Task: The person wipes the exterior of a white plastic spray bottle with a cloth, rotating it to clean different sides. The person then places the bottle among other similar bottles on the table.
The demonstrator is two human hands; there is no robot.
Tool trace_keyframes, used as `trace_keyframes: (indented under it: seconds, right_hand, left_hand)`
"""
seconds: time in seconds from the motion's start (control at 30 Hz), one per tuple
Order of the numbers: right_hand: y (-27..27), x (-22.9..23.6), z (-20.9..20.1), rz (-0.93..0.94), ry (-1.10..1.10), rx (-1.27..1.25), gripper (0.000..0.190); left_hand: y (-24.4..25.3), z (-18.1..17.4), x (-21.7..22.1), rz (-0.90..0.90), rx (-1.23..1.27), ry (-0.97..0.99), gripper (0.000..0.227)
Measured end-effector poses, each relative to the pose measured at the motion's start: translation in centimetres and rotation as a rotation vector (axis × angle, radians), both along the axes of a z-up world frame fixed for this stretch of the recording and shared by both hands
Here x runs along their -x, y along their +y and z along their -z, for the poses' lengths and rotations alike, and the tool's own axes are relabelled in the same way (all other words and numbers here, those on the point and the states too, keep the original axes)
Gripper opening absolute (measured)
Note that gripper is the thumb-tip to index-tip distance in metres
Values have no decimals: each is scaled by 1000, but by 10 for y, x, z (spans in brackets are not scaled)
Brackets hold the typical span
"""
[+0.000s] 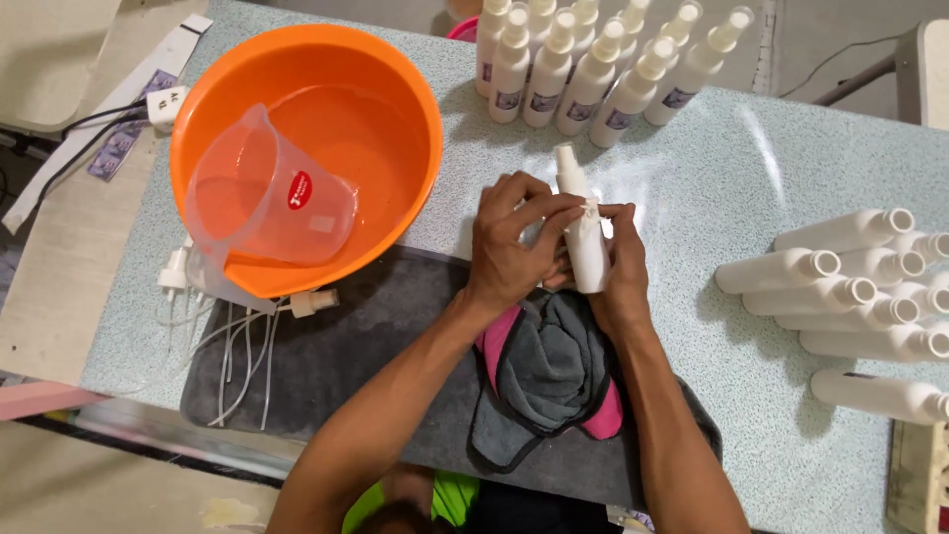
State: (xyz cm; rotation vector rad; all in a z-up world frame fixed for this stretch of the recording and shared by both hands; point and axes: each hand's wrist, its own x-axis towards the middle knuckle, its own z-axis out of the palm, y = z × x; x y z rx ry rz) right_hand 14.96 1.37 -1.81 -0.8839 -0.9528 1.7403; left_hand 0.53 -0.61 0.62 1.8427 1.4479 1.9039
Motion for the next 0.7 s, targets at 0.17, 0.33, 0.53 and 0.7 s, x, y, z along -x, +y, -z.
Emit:
trace_keyframes:
  seconds: [0.17,0.33,0.53,0.7]
  right_hand:
    - [24,-21,35,219,56,-38,60]
    - [8,-7,10,-2,14,4,61]
    - [22,-22,33,70,140,5,72]
    - [22,-22,34,47,84,-45,71]
  left_hand:
    - [-6,9,-32,122,-32,130,2]
    - [2,-1,-3,-2,-10,68,4]
    - [-7,1,-27,96,37,57,2]
    - [-2,-4,-15,125,2,153,2]
